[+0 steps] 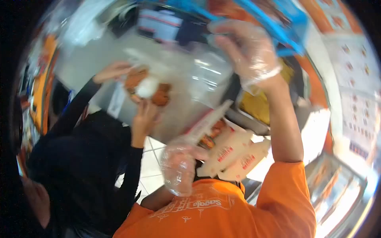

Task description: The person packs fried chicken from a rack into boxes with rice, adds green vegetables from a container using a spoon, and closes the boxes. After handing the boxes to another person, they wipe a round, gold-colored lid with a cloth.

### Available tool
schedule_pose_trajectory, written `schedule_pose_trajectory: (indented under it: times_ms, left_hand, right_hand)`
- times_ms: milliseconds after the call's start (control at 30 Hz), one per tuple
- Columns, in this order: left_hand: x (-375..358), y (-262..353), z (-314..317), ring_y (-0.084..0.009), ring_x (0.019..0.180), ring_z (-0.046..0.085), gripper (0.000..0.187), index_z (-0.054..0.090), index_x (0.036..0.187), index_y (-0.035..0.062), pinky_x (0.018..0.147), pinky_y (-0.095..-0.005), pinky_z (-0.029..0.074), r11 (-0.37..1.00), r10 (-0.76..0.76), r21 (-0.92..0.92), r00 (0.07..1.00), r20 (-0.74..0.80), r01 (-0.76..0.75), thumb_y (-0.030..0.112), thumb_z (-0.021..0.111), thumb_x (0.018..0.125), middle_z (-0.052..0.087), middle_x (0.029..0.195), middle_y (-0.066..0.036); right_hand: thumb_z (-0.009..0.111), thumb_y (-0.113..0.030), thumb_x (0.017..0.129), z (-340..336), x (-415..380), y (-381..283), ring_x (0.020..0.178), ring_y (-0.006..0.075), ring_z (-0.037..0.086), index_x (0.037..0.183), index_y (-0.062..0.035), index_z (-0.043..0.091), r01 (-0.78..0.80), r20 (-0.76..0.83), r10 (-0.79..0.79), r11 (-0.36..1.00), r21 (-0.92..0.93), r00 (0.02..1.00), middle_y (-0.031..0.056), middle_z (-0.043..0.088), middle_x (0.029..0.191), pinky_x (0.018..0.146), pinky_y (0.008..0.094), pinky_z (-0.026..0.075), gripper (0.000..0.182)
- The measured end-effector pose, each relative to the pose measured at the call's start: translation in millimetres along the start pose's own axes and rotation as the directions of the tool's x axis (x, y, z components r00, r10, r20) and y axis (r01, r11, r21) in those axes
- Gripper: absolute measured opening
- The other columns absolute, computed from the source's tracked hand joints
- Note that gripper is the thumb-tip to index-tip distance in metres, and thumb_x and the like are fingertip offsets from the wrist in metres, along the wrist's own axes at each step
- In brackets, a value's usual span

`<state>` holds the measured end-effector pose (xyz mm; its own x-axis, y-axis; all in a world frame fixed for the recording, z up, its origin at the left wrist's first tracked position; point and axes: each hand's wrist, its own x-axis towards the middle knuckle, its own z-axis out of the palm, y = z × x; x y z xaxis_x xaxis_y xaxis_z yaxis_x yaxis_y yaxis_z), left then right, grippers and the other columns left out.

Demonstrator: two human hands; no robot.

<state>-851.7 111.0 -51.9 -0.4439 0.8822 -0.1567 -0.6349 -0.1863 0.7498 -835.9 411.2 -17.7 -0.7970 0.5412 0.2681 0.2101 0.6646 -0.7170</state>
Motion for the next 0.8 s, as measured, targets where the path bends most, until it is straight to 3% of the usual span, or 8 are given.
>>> schedule_pose_trajectory:
  times_ms: [167,300,367,467,600,700,767,800]
  left_hand:
    - [4,-15,40,-0.0200,0.092,0.060,0.027,0.052,0.119,-0.0011,0.085,-0.0348,0.048,0.992,-0.125,0.012,0.986,0.113,0.124,0.009,0.055,0.094,0.061,0.100,-0.014]
    - [7,-35,81,-0.0206,0.089,0.060,0.031,0.051,0.121,-0.0005,0.083,-0.0355,0.048,0.989,-0.132,0.085,0.979,0.155,0.120,0.014,0.055,0.094,0.062,0.097,-0.014]
    - [9,-46,103,-0.0209,0.087,0.060,0.033,0.051,0.122,-0.0002,0.082,-0.0358,0.048,0.986,-0.115,0.134,0.982,0.149,0.095,0.017,0.055,0.094,0.063,0.095,-0.014]
    - [13,-87,142,-0.0246,0.109,0.056,0.047,0.040,0.135,-0.0001,0.095,-0.0384,0.047,0.953,-0.296,0.147,0.919,0.259,0.265,0.012,0.058,0.094,0.053,0.120,-0.019]
    - [27,-169,217,-0.0269,0.126,0.048,0.087,0.013,0.152,0.0024,0.107,-0.0409,0.039,0.801,-0.578,0.352,0.779,0.244,0.485,0.025,0.069,0.090,0.044,0.139,-0.022]
    - [41,-246,259,-0.0223,0.095,0.064,0.058,0.049,0.125,-0.0055,0.085,-0.0333,0.050,0.707,-0.614,0.535,0.776,0.141,0.463,0.029,0.074,0.086,0.064,0.108,-0.017]
    - [31,-278,268,-0.0185,0.088,0.063,0.039,0.056,0.108,-0.0050,0.080,-0.0320,0.050,0.830,-0.279,0.551,0.919,0.278,0.086,0.025,0.070,0.088,0.066,0.096,-0.012]
    - [21,-275,276,-0.0172,0.089,0.063,0.036,0.055,0.112,-0.0051,0.081,-0.0313,0.050,0.825,-0.272,0.564,0.900,0.341,0.036,0.022,0.067,0.091,0.065,0.098,-0.012]
  right_hand:
    - [0.058,-0.019,0.096,-210,-165,4,0.086,0.0101,0.059,0.110,0.0017,0.062,-0.508,-0.484,0.422,0.860,-0.053,0.766,0.0077,0.068,0.100,0.078,0.0246,0.046,0.025]
    - [0.069,-0.041,0.085,-334,-364,44,0.102,0.0256,0.062,0.119,0.0040,0.059,-0.889,-0.856,0.338,0.378,-0.257,0.391,0.0147,0.067,0.110,0.091,0.0367,0.046,0.057]
    - [0.070,-0.052,0.081,-339,-428,46,0.114,0.0291,0.057,0.130,-0.0017,0.055,-0.999,-0.942,0.333,0.031,-0.022,0.031,0.0167,0.061,0.123,0.097,0.0425,0.042,0.072]
    - [0.069,-0.059,0.079,-315,-501,67,0.116,0.0279,0.053,0.142,-0.0098,0.044,-0.747,-0.552,0.756,0.130,0.652,-0.351,0.0153,0.055,0.131,0.099,0.0413,0.040,0.084]
    - [0.064,-0.043,0.090,-297,-533,106,0.111,0.0225,0.056,0.137,-0.0136,0.051,-0.283,-0.399,0.912,0.359,0.889,-0.098,0.0102,0.059,0.125,0.094,0.0401,0.044,0.057]
    - [0.065,-0.034,0.091,-325,-547,164,0.104,0.0212,0.060,0.129,-0.0093,0.055,-0.269,-0.300,0.950,0.269,0.925,-0.082,0.0092,0.062,0.120,0.090,0.0365,0.047,0.046]
    - [0.065,-0.027,0.091,-342,-543,150,0.100,0.0211,0.063,0.125,-0.0038,0.056,-0.355,-0.328,0.939,0.274,0.894,-0.101,0.0082,0.063,0.117,0.087,0.0341,0.050,0.042]
    - [0.065,-0.025,0.091,-349,-548,140,0.100,0.0213,0.063,0.124,-0.0019,0.056,-0.307,-0.385,0.921,0.382,0.872,0.054,0.0086,0.063,0.115,0.087,0.0334,0.051,0.042]
